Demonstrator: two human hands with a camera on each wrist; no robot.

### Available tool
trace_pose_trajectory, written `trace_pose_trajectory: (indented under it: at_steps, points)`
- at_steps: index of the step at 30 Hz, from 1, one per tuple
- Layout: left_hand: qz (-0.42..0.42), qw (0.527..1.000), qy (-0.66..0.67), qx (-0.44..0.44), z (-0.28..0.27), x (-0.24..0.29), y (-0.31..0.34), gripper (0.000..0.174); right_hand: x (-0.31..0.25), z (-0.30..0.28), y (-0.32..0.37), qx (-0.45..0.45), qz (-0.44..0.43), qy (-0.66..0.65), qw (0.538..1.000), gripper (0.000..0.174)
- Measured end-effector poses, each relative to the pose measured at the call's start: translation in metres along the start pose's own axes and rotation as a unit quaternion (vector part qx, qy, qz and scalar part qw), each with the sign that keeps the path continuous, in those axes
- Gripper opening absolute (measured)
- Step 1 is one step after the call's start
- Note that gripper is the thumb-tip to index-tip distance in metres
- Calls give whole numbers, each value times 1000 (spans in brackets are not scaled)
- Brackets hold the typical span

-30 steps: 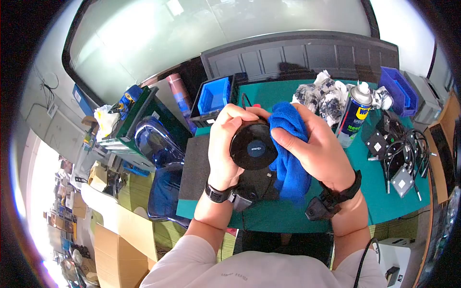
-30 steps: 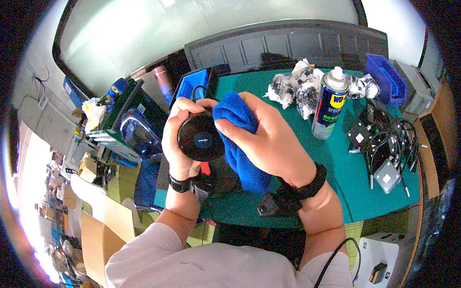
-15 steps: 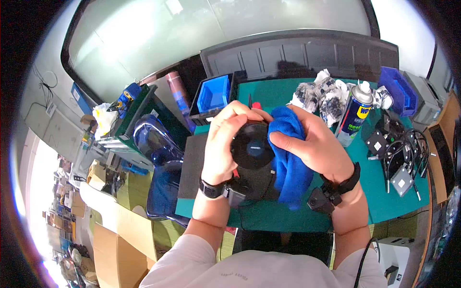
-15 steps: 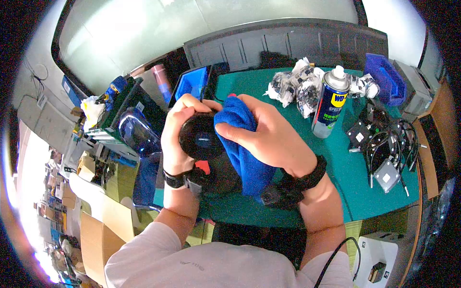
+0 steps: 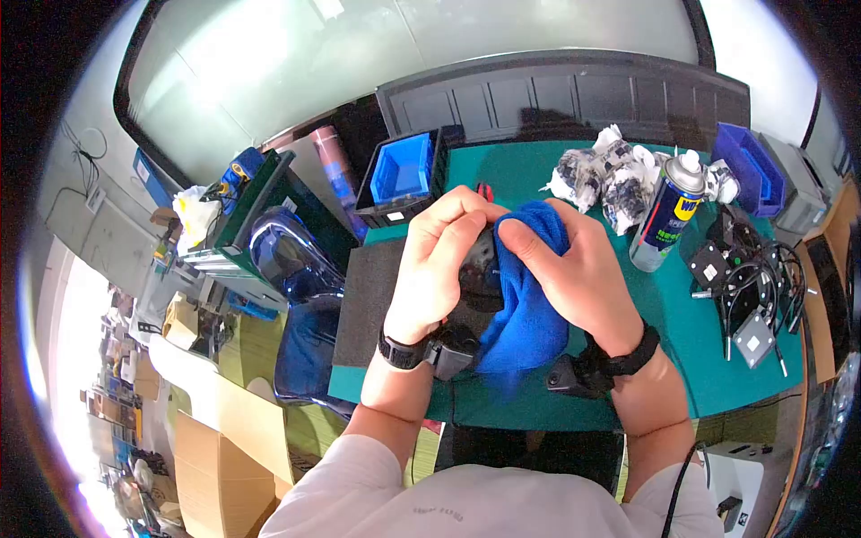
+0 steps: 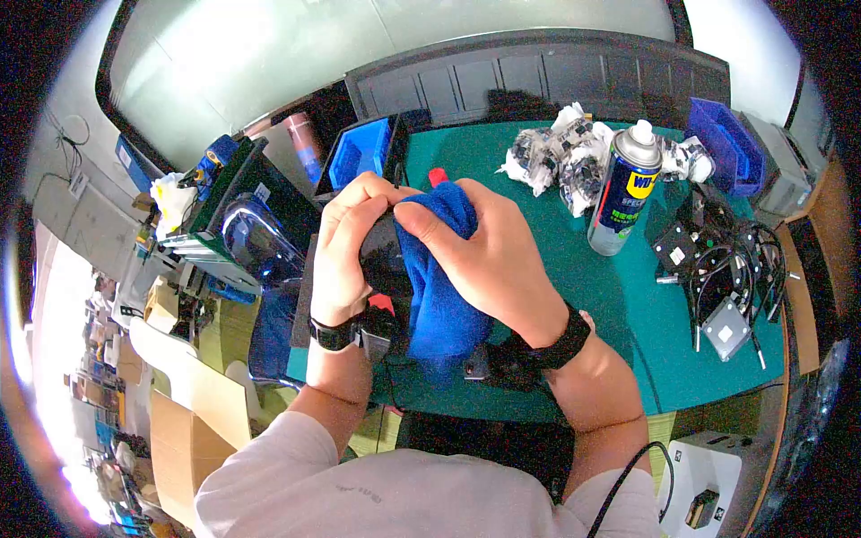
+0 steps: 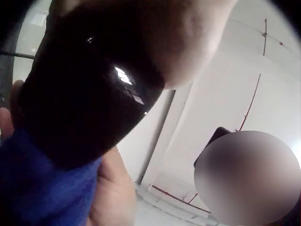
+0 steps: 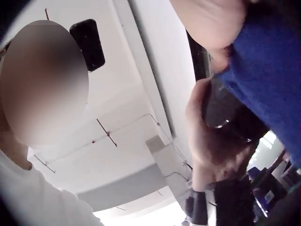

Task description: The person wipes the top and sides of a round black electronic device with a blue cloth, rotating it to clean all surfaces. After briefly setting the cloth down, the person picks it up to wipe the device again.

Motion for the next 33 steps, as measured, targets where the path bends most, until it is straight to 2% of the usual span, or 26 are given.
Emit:
trace_pose_trajectory:
  at_steps: [3, 5, 7, 9, 10, 12, 15, 19, 21, 23, 26, 29, 31, 33]
  points:
    - [-11, 998, 57, 4, 3, 1, 0, 20, 0, -7, -1, -27, -34, 1, 999, 31]
    - [-23, 992, 126, 8, 6, 6, 0, 20, -3, -5, 0, -97, -81, 14, 992, 33]
    - [-37, 990, 138, 1, 5, 3, 1, 19, 0, -3, 1, -101, -67, 8, 993, 36]
    - [0, 996, 90, -12, 5, 1, 1, 19, -8, -4, 3, -32, -148, 55, 987, 39]
    - [-2, 996, 91, -10, 5, -2, 2, 19, -10, -3, 4, -33, -146, 55, 987, 39]
    - [42, 999, -17, -10, 6, -1, 2, 19, -11, -6, 5, 20, -95, 85, 992, 41]
    - [30, 999, -19, 18, 11, 2, 4, 21, -10, -5, 6, 62, -94, 72, 991, 40]
    - [59, 997, 41, 26, 10, 9, 3, 18, -5, -11, 3, 59, -68, 52, 995, 37]
    - [49, 995, 81, 34, 8, 10, 3, 18, -6, -7, 1, -29, -93, -5, 995, 34]
    - [13, 984, 175, 22, 8, 7, 2, 18, -9, -10, 1, -46, -106, -10, 993, 33]
    - [28, 992, 122, -5, 9, 9, 3, 17, -8, -10, 1, -72, -137, 24, 988, 34]
    - [35, 997, 72, -15, 12, 8, 3, 17, -12, -6, 5, -34, -159, 32, 986, 37]
    - [51, 996, 70, -31, 16, 8, 2, 17, -17, -8, 11, 46, -116, 95, 988, 39]
    - [49, 997, 53, -5, 14, 1, 3, 17, -13, -6, 10, 77, -135, 81, 985, 38]
Point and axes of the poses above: each hand's wrist, its own y-axis away from the middle knuckle, its own z-axis out of the palm, x = y × z, the point moved 6 cm from there along -y, towards the middle knuckle, and after that the axes turned 5 degrees about z, right-handed, at the moved point
